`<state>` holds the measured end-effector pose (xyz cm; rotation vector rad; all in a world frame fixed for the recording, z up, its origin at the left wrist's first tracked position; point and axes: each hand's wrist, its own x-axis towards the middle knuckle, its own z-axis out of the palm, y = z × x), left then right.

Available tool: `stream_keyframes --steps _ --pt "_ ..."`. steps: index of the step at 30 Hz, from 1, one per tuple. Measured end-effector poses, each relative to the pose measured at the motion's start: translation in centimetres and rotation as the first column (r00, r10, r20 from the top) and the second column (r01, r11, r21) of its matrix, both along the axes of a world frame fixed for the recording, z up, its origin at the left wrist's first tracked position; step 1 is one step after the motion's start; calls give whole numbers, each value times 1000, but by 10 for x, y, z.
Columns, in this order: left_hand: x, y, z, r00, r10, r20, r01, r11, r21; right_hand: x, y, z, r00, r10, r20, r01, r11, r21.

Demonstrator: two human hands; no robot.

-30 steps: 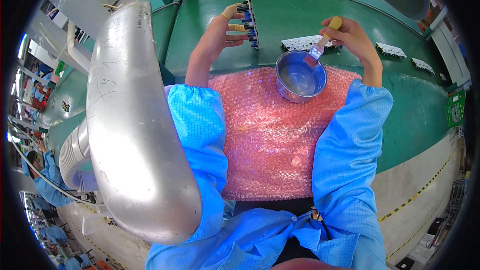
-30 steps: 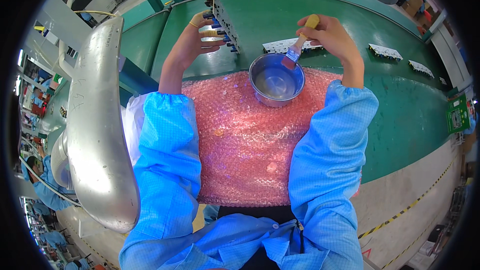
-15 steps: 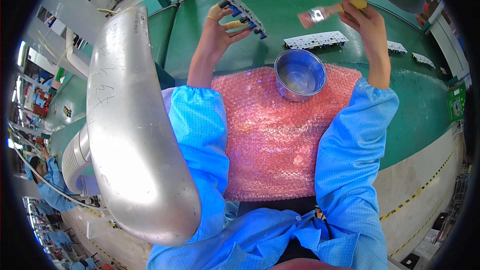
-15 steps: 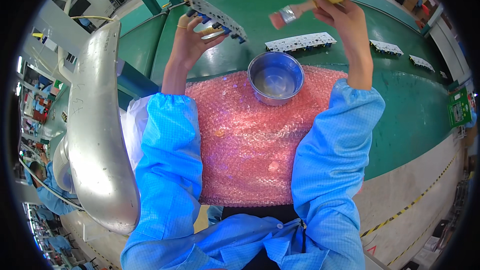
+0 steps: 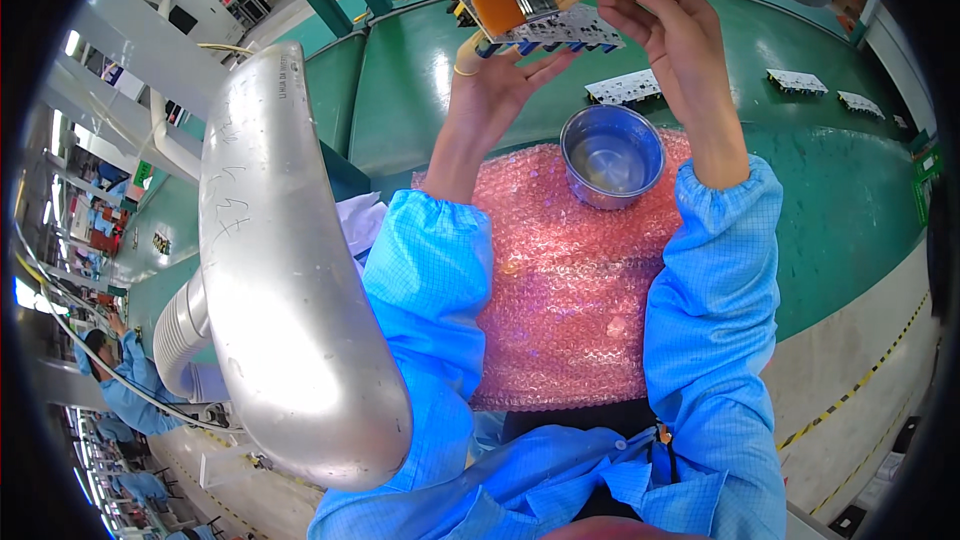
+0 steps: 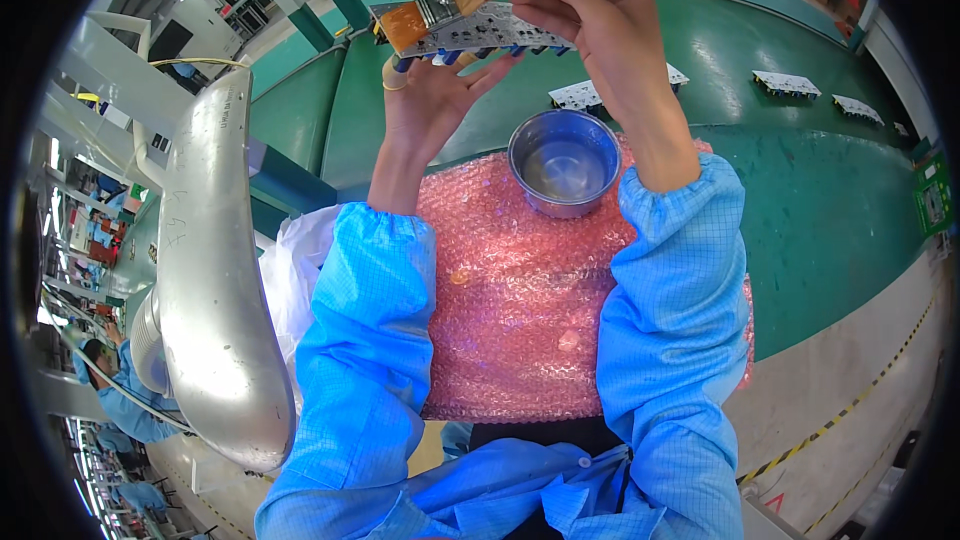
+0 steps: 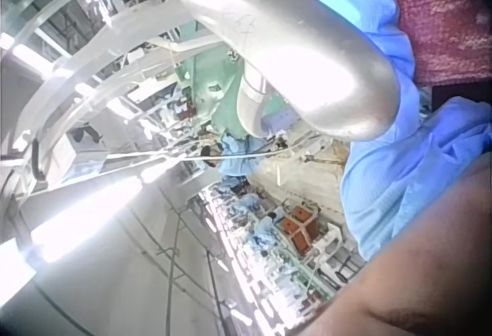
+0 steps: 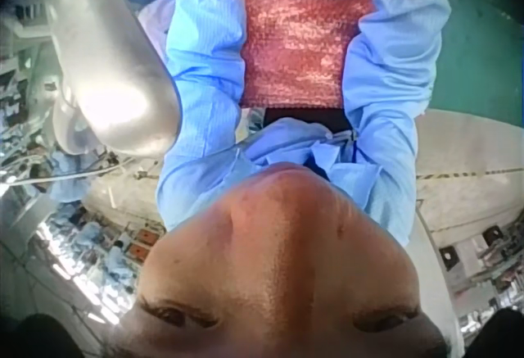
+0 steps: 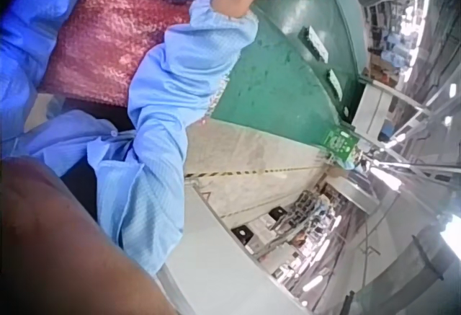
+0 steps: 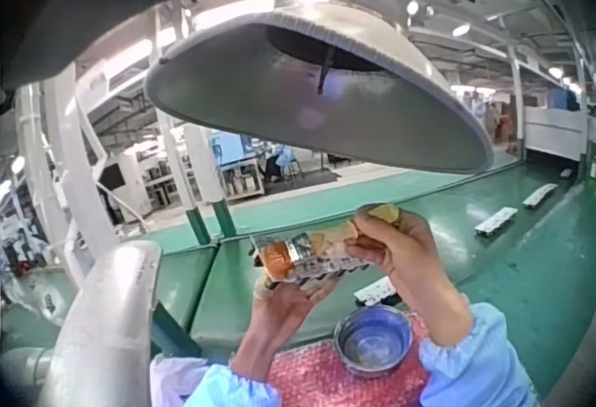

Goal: Cleaning a printed circuit board using a brush and liquid solution.

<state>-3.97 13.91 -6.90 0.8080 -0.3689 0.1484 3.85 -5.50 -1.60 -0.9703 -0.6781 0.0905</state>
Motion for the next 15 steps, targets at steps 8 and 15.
stream_keyframes --steps 8,15 --pt "-2 4 -2 999 -13 46 11 999 35 -20 12 6 1000 -15 -9 14 995 -100" --pt "-2 11 -4 997 15 78 -20 998 64 4 0 -3 984 -166 64 175 964 -200"
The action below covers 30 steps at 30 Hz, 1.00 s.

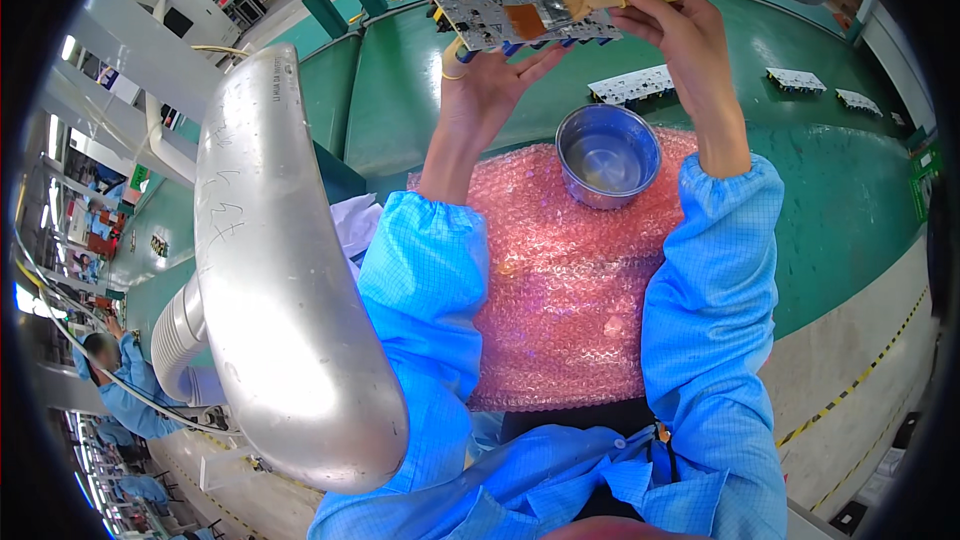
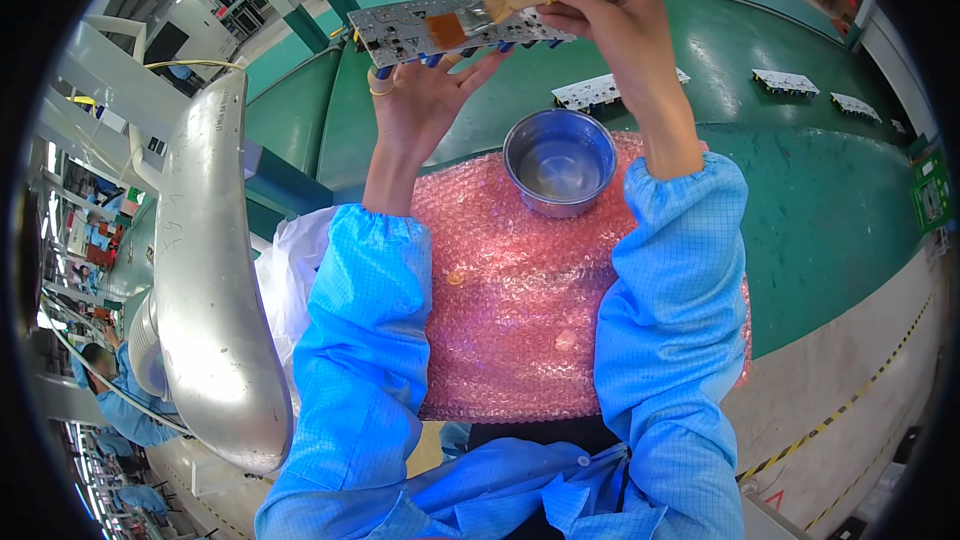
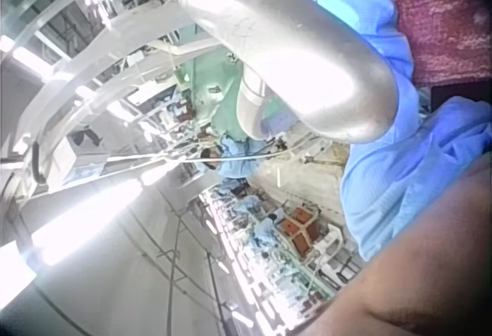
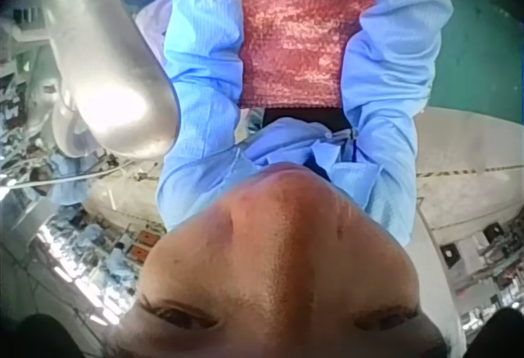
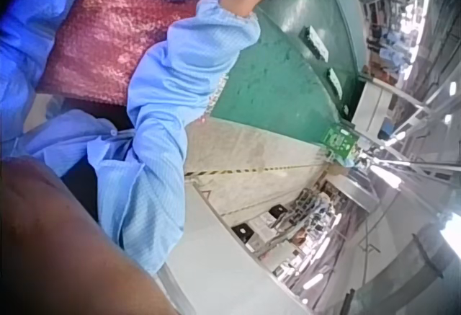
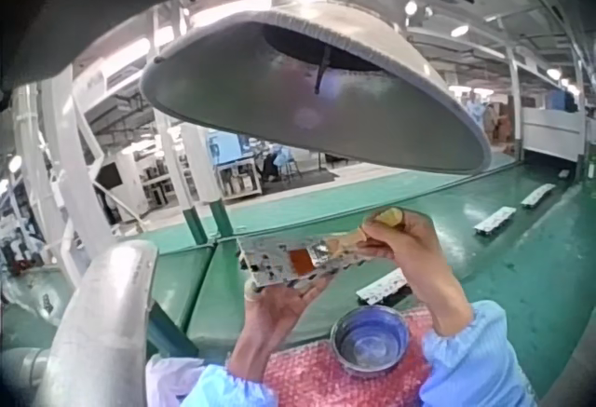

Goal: Cleaning a printed circuit board using a brush and liquid solution.

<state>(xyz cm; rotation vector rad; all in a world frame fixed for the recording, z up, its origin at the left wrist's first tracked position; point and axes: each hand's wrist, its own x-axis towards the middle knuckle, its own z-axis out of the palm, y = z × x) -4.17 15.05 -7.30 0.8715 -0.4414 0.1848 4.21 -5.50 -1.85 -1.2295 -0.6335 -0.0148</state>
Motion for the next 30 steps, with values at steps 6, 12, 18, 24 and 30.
stream_keyframes --steps 6,12,18,24,30 --pt "-4 0 6 999 40 -2 -40 996 -81 39 -46 -13 976 -212 45 216 972 -97" --pt "-5 4 3 1000 11 6 -11 999 -46 12 -21 1 992 -120 25 120 993 7" --pt "-7 16 4 999 9 -38 -18 970 -241 36 -31 -11 984 -179 14 179 980 -82" --pt "-5 15 4 995 -38 -91 14 966 -259 40 -60 -6 937 -348 19 348 932 -99" --pt "-2 19 1 993 -116 -10 105 924 -369 43 -45 -13 969 -246 8 247 968 -56"
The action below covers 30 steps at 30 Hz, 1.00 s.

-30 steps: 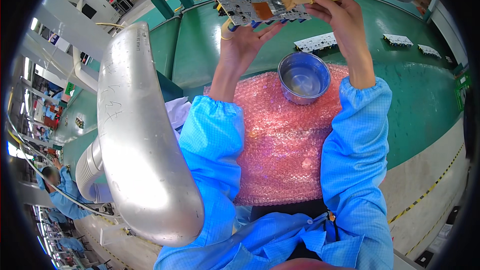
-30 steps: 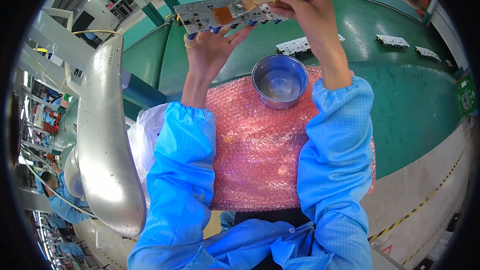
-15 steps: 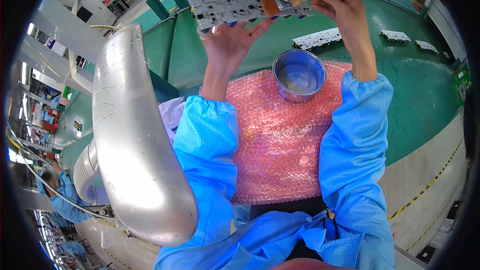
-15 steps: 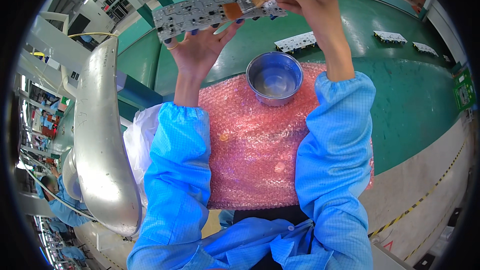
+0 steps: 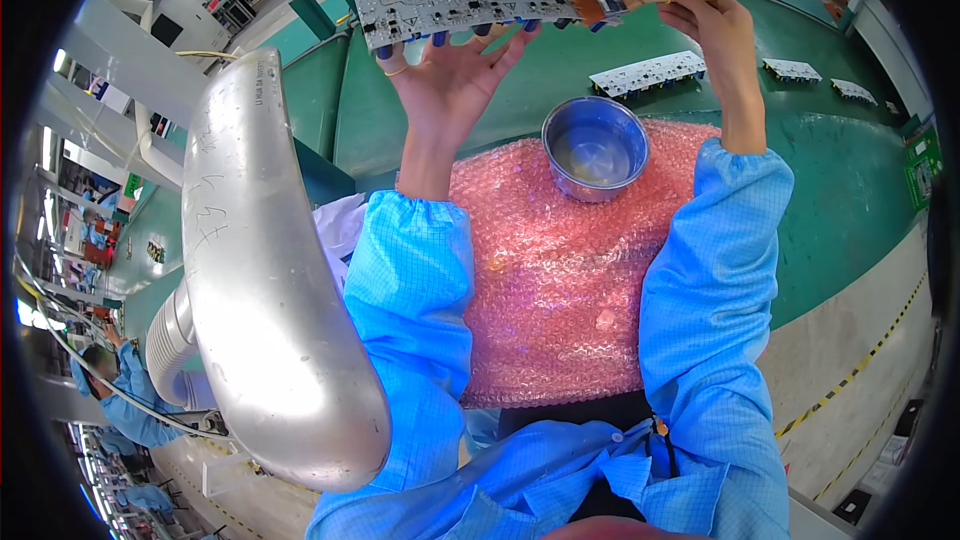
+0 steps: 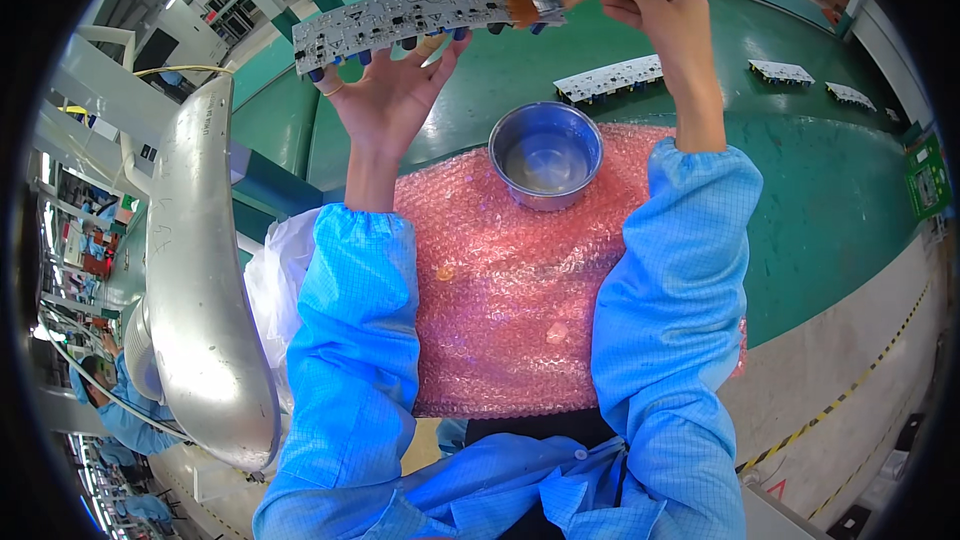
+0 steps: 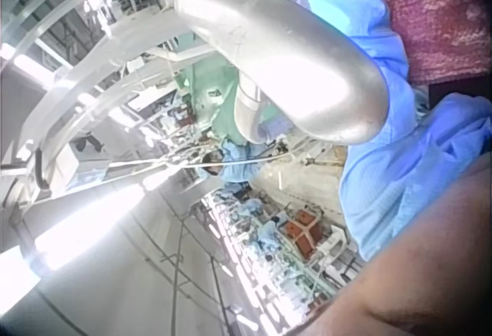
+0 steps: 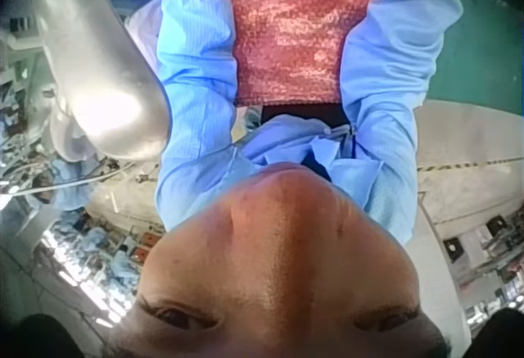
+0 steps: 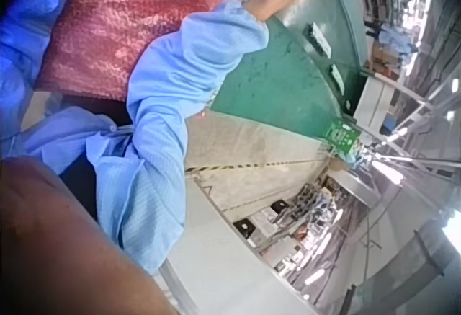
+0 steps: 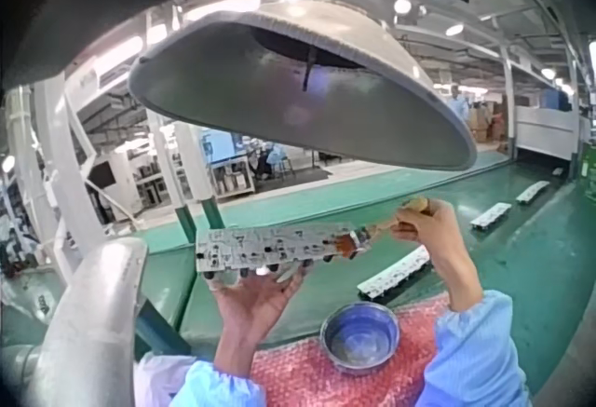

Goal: Cleaning a printed circuit board using a brush and liquid solution.

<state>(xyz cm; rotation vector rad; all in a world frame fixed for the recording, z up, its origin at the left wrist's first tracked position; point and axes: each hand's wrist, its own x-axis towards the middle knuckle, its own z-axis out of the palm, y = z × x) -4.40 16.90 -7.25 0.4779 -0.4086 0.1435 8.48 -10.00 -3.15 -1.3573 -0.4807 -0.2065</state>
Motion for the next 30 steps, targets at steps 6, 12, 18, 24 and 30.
stream_keyframes --steps 6,12,18,24,30 --pt "2 4 2 975 -124 -184 74 963 -259 9 -19 0 988 -154 20 152 986 74" --pt "4 4 3 951 -261 -164 172 891 -419 3 -14 4 991 -132 35 122 971 205" --pt "3 7 3 942 -316 -114 233 860 -454 0 -11 8 995 -95 39 82 965 249" --pt "4 10 0 942 -319 -108 246 870 -427 -6 -9 11 994 -110 20 100 952 290" --pt "3 11 1 944 -307 -122 231 877 -421 10 -14 7 999 -39 19 31 950 311"
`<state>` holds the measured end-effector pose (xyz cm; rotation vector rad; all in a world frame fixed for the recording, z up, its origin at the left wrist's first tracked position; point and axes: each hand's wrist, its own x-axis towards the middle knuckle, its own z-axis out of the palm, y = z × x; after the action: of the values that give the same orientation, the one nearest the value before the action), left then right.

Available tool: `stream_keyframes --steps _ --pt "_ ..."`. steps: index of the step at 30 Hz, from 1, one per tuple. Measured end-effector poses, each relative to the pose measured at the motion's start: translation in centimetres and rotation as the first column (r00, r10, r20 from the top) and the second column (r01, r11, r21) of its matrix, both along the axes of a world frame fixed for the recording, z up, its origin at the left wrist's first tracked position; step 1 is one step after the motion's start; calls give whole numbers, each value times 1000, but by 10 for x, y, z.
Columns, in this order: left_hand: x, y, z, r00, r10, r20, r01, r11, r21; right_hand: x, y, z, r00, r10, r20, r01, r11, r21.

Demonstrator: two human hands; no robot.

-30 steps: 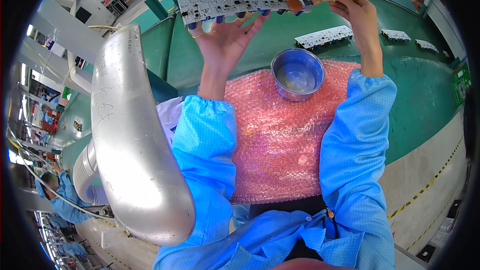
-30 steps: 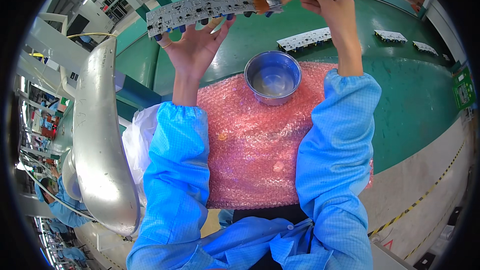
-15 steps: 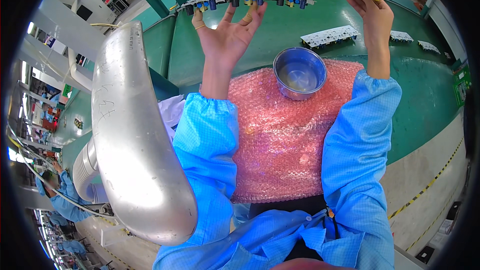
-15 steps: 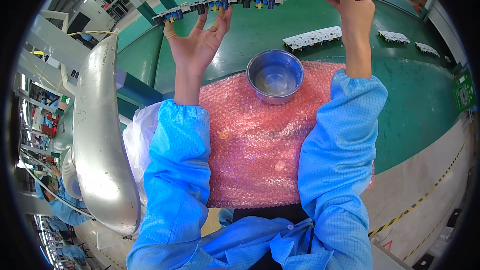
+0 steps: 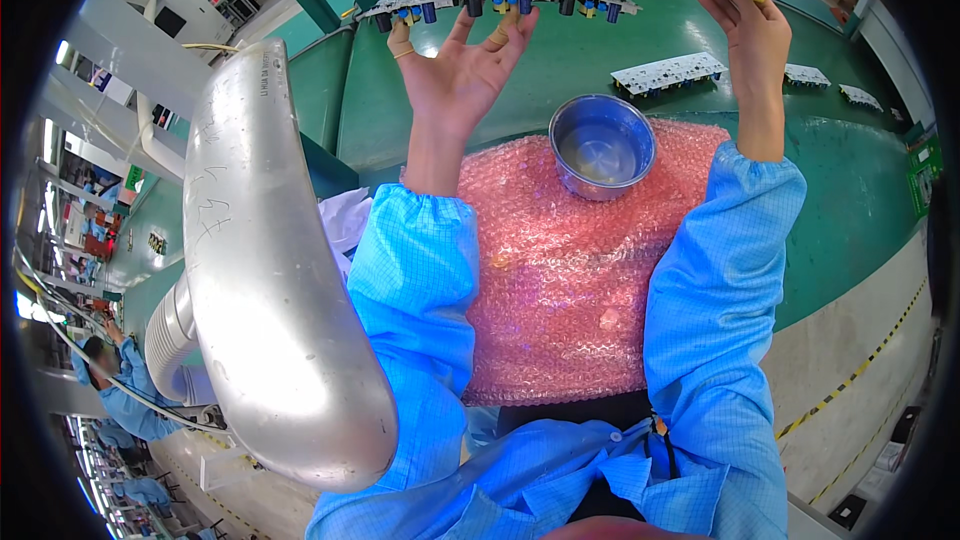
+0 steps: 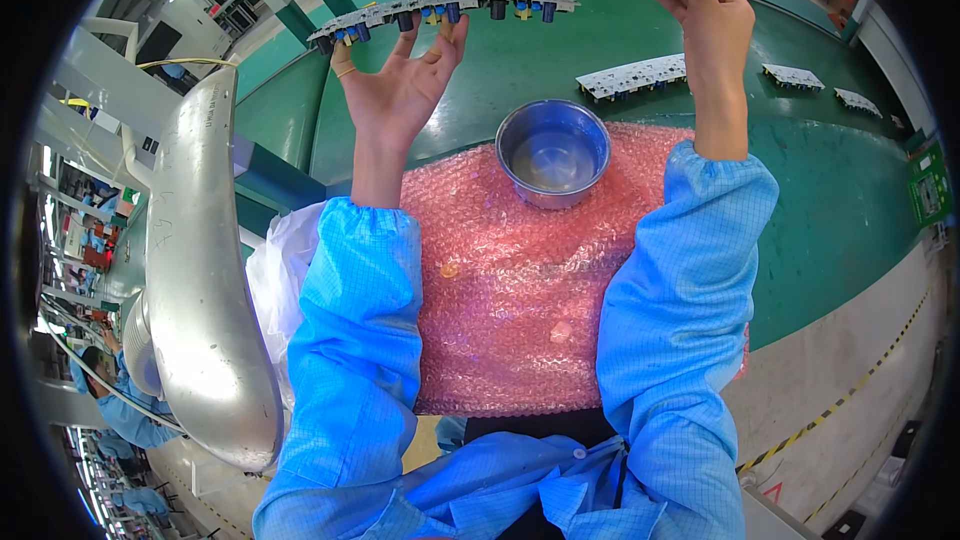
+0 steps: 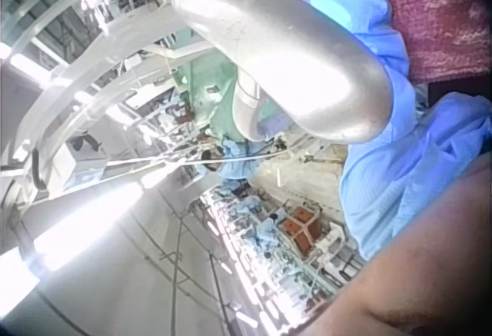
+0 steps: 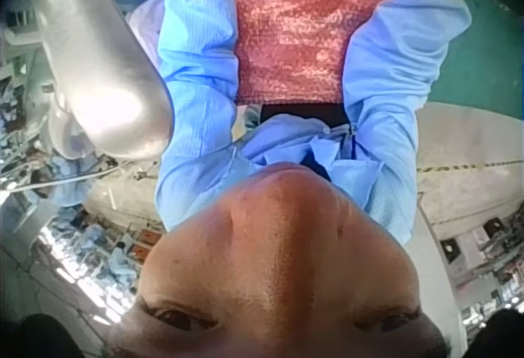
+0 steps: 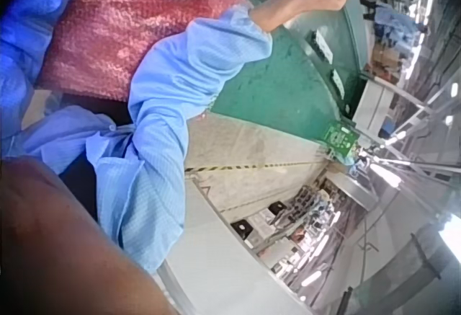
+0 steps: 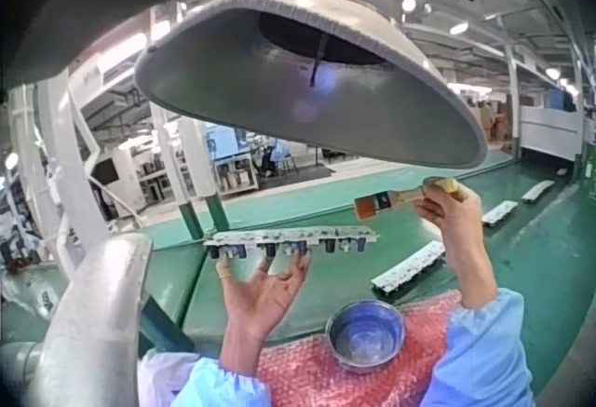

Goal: Cleaning a printed circuit board using a brush and liquid solution.

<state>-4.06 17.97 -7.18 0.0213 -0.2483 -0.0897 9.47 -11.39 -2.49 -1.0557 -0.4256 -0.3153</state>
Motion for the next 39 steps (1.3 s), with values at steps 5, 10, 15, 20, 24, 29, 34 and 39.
stream_keyframes --steps 5,10,15,20,24,29,34,39 --pt "0 -4 -4 999 45 15 -46 994 96 0 1 -3 1000 18 -1 -18 1000 3" --pt "2 -26 -2 977 182 109 -212 869 447 2 12 -9 991 125 55 -128 991 49" --pt "2 -37 -6 947 154 282 -301 732 611 -41 57 1 940 341 -27 -336 936 108" --pt "5 -43 -10 955 170 243 -294 662 690 -63 73 6 896 444 -22 -442 894 77" --pt "7 -45 -12 942 153 299 -324 648 690 -65 77 5 897 439 -59 -437 898 46" --pt "4 -42 -10 941 173 290 -333 616 714 -62 76 6 884 460 -78 -460 888 26" --pt "-2 -27 -3 928 282 244 -369 608 703 -25 47 -8 960 279 3 -273 942 -196" --pt "-4 -10 -1 921 301 248 -385 602 699 -1 11 -15 999 -37 -40 25 964 -265"
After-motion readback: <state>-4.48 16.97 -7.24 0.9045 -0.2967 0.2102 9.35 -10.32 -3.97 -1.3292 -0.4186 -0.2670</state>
